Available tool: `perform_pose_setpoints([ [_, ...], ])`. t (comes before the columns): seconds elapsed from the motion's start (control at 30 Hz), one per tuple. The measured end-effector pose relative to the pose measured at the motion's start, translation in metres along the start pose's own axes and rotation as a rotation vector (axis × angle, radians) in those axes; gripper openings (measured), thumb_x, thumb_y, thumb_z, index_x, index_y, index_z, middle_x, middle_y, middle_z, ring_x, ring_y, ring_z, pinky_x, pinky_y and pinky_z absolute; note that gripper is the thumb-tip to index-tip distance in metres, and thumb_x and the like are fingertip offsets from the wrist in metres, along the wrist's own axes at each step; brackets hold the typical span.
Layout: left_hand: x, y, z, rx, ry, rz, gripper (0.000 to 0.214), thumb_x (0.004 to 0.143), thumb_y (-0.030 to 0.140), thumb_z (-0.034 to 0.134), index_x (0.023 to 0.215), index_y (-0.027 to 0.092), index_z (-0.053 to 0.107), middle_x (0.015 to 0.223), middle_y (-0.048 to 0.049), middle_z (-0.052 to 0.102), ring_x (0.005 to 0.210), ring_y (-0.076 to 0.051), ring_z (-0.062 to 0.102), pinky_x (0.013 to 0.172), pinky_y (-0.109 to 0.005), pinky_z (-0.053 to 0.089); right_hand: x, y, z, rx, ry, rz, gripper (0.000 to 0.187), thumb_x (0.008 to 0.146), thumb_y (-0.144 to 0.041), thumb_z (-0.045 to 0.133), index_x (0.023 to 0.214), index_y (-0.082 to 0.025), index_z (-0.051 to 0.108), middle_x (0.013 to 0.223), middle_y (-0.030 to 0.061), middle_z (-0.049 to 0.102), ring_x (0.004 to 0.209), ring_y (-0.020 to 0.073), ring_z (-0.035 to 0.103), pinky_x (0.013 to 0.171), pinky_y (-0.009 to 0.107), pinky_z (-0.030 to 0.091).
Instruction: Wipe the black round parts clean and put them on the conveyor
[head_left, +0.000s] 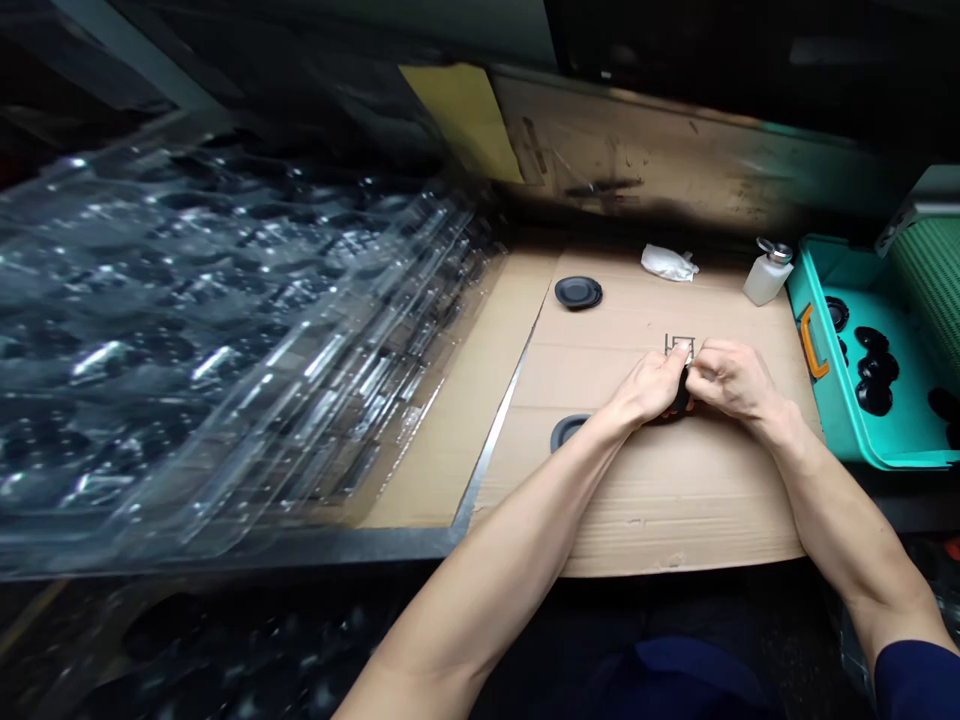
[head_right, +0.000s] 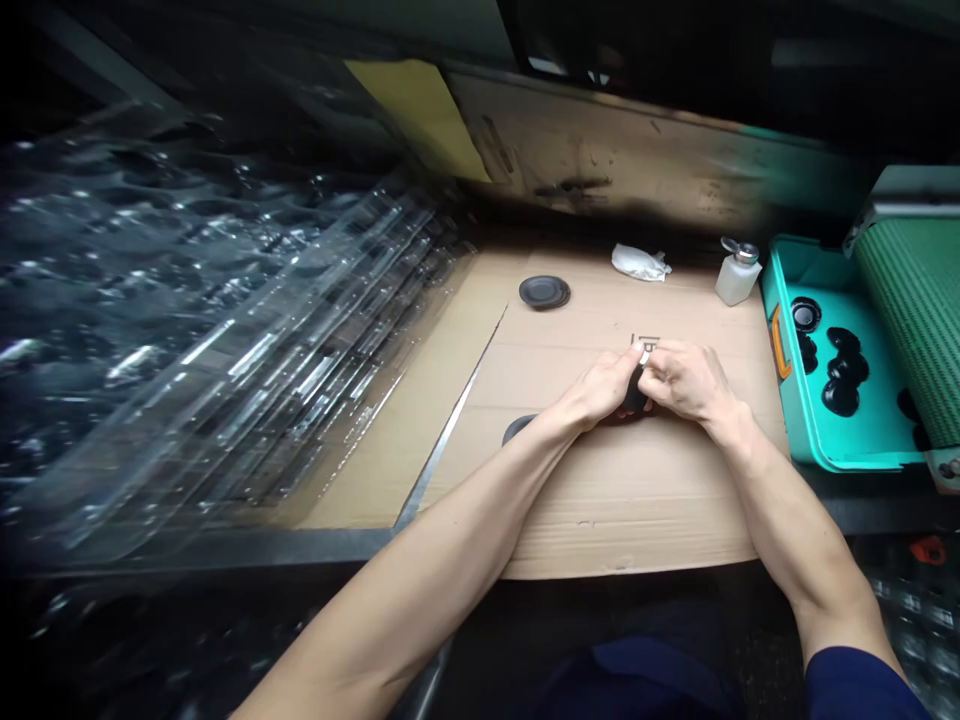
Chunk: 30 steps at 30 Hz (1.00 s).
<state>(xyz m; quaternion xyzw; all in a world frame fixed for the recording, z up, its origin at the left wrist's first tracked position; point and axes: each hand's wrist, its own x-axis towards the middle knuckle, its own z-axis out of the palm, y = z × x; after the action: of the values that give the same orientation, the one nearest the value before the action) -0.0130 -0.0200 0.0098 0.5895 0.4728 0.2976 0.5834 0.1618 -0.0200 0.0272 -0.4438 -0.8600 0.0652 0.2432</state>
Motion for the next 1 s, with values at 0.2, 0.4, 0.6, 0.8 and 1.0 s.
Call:
perform_pose_setpoints([
  [0.2, -0.002, 0.003, 0.001, -0.01, -0.007, -0.024, 0.082, 0.097, 0.078, 0.033, 0.062, 0.014, 0.07, 0.056, -0.0108, 0.068, 0.04, -0.013, 0.053, 0.04, -0.024, 0.038, -0.001, 0.002, -0.003, 0.106, -0.047, 0.016, 0.022, 0.085, -0.025, 0.052, 0.064, -0.02, 0.052, 0.068, -0.0006, 0.054, 0.062, 0.0115, 0.045, 0.062, 0.025, 0.032],
  [0.4, -0.001, -0.002, 0.002, -0.095, -0.023, -0.012, 0.075, 0.096, 0.076, 0.041, 0.068, 0.013, 0.072, 0.057, -0.0101, 0.069, 0.04, -0.012, 0.054, 0.04, -0.023, 0.038, -0.002, 0.004, -0.001, 0.094, -0.057, 0.054, 0.018, 0.082, -0.027, 0.056, 0.066, -0.021, 0.059, 0.071, -0.0001, 0.06, 0.065, 0.0123, 0.05, 0.063, 0.025, 0.036],
  [0.6, 0.0, 0.004, 0.0, -0.46, 0.009, -0.153, 0.077, 0.092, 0.084, 0.042, 0.079, 0.013, 0.07, 0.059, -0.0094, 0.067, 0.043, -0.014, 0.056, 0.041, -0.024, 0.041, -0.002, 0.009, -0.008, 0.123, 0.216, 0.223, 0.022, 0.085, -0.033, 0.056, 0.069, -0.021, 0.067, 0.074, 0.0036, 0.068, 0.069, 0.0164, 0.061, 0.068, 0.028, 0.045],
  [0.8, -0.016, 0.014, 0.002, -0.338, 0.281, 0.181, 0.073, 0.072, 0.05, 0.091, 0.134, 0.02, 0.066, 0.118, -0.0114, 0.074, 0.093, -0.021, 0.071, 0.073, -0.025, 0.057, 0.0, 0.027, -0.006, 0.036, 0.426, 0.418, 0.021, 0.083, -0.035, 0.057, 0.071, -0.021, 0.067, 0.075, 0.0055, 0.071, 0.071, 0.0198, 0.065, 0.072, 0.032, 0.049],
  [1.0, -0.033, 0.029, 0.006, -0.437, 0.372, 0.138, 0.075, 0.082, 0.046, 0.084, 0.147, 0.02, 0.056, 0.145, -0.0178, 0.063, 0.13, -0.034, 0.058, 0.095, -0.034, 0.055, -0.001, 0.028, -0.002, -0.016, 0.349, 0.43, 0.022, 0.085, -0.035, 0.056, 0.074, -0.021, 0.068, 0.079, 0.0063, 0.072, 0.075, 0.0202, 0.065, 0.074, 0.032, 0.049],
])
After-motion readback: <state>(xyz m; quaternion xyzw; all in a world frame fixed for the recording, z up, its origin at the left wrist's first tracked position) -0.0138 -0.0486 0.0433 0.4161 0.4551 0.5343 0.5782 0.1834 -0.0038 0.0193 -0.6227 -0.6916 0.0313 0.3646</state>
